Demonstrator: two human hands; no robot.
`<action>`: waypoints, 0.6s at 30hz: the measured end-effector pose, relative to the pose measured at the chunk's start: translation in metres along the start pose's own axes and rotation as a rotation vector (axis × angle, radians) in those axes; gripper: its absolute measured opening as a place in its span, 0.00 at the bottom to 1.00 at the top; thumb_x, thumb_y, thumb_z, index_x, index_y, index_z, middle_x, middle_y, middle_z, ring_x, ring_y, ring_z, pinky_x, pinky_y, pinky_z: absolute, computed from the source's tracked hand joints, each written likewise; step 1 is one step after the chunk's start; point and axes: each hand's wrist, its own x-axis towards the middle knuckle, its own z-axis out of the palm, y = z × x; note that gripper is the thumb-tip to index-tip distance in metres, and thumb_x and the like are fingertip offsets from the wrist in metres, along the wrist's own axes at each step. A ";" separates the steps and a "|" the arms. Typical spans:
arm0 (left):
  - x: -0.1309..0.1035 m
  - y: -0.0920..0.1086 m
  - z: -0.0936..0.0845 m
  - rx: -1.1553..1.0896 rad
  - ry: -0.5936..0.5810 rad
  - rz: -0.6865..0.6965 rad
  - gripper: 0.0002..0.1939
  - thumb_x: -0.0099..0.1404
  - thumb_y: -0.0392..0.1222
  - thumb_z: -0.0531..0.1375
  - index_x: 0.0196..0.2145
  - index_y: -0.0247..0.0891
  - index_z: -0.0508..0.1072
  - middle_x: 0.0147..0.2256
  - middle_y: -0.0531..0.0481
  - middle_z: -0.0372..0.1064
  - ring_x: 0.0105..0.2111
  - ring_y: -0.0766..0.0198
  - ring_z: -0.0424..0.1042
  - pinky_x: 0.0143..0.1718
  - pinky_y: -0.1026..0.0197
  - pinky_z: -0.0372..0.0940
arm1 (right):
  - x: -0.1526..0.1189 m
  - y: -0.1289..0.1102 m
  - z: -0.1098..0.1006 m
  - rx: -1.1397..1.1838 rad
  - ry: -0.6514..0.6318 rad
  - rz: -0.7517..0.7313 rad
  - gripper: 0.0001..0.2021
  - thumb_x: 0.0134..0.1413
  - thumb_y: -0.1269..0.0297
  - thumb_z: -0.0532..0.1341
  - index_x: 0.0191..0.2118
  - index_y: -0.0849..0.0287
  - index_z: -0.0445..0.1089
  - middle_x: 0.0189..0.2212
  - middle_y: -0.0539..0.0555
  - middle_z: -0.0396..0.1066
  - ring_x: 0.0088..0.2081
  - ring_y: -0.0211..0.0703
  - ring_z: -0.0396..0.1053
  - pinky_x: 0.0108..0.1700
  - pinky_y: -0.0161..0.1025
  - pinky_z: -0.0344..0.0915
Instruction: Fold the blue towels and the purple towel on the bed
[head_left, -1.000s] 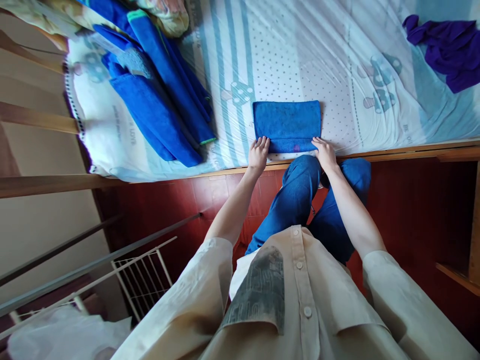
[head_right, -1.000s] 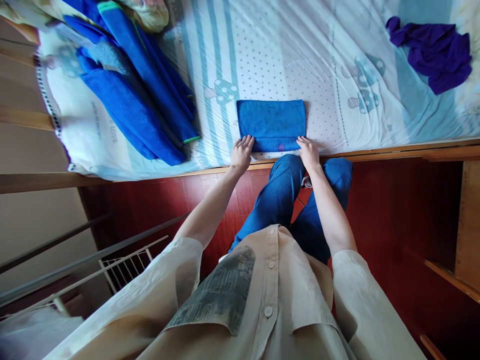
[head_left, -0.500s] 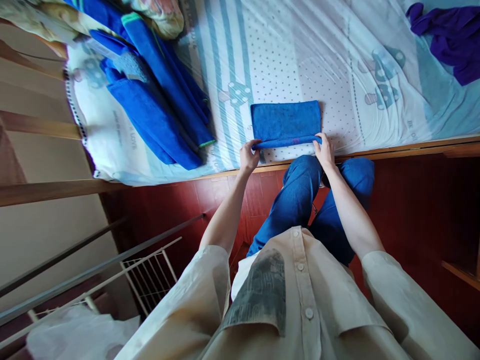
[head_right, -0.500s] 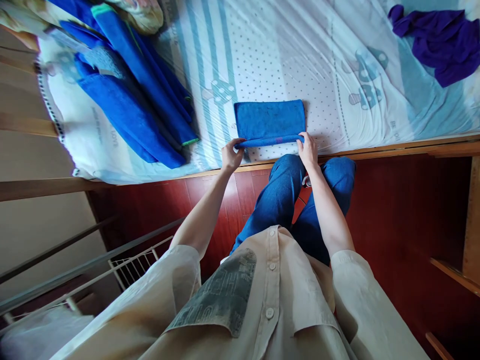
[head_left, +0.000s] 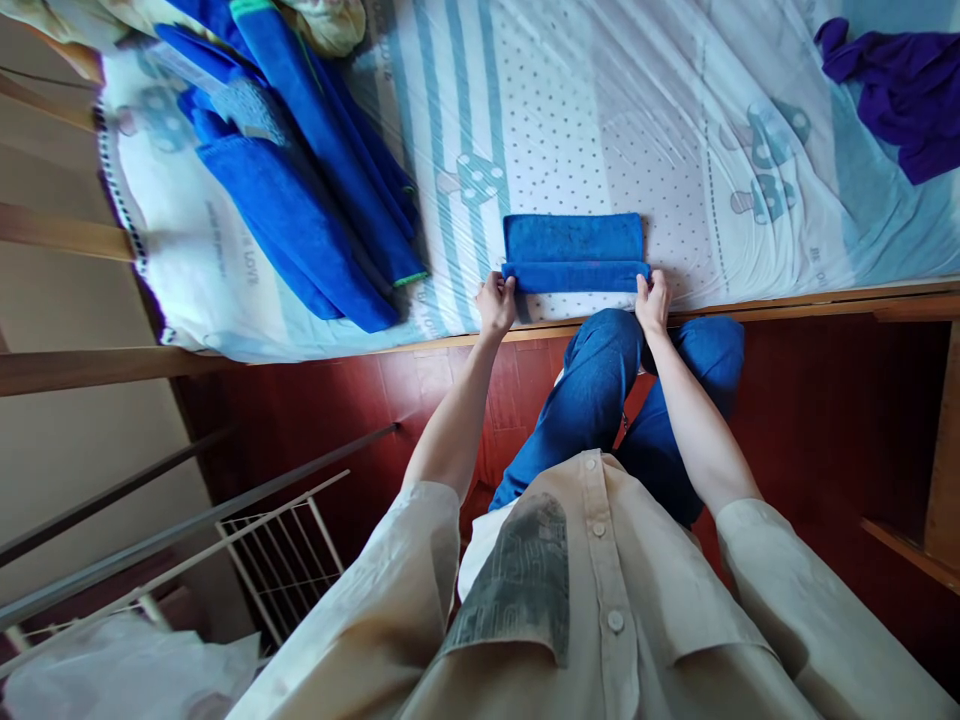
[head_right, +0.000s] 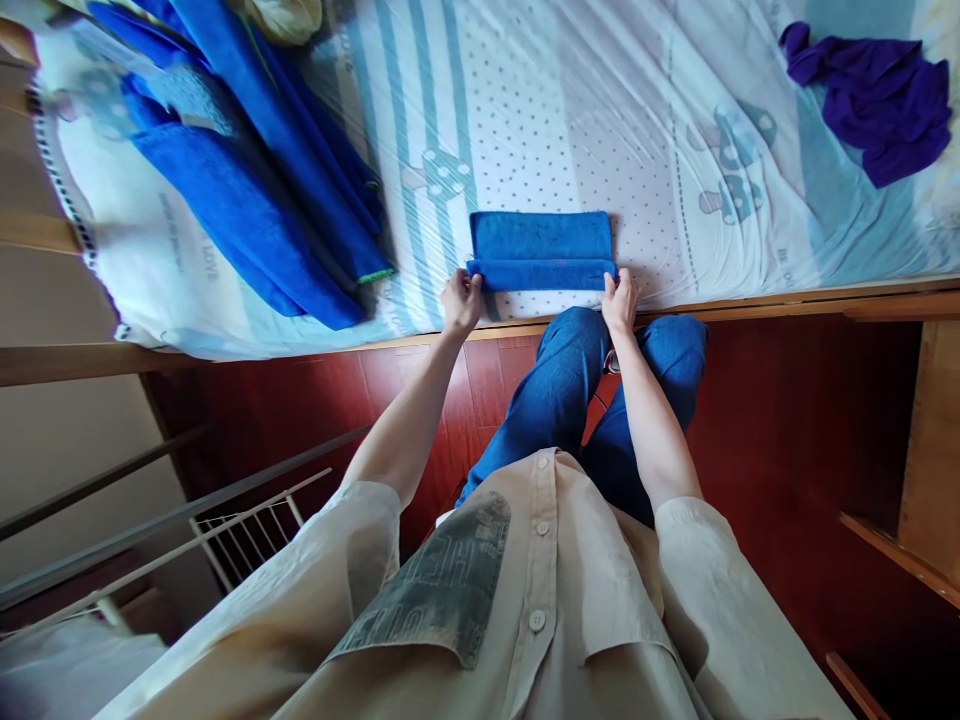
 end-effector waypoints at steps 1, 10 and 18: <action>-0.002 -0.001 0.000 -0.010 -0.010 -0.004 0.17 0.72 0.59 0.57 0.36 0.42 0.69 0.33 0.45 0.74 0.48 0.48 0.76 0.54 0.48 0.68 | -0.001 0.000 0.000 -0.002 0.011 0.006 0.25 0.75 0.42 0.46 0.43 0.58 0.69 0.40 0.64 0.76 0.49 0.56 0.75 0.57 0.55 0.70; -0.018 0.000 0.000 -0.010 -0.022 0.005 0.22 0.74 0.63 0.54 0.34 0.43 0.66 0.30 0.45 0.72 0.45 0.48 0.78 0.51 0.50 0.69 | -0.006 -0.010 -0.004 -0.044 0.030 0.096 0.30 0.74 0.38 0.43 0.42 0.59 0.70 0.36 0.64 0.78 0.45 0.58 0.78 0.54 0.55 0.72; -0.018 0.001 0.003 -0.002 -0.022 0.034 0.21 0.74 0.63 0.52 0.35 0.44 0.66 0.33 0.44 0.74 0.47 0.48 0.78 0.51 0.51 0.69 | -0.009 -0.013 -0.005 -0.026 0.017 0.143 0.29 0.74 0.39 0.45 0.42 0.59 0.71 0.38 0.66 0.78 0.47 0.59 0.78 0.54 0.55 0.72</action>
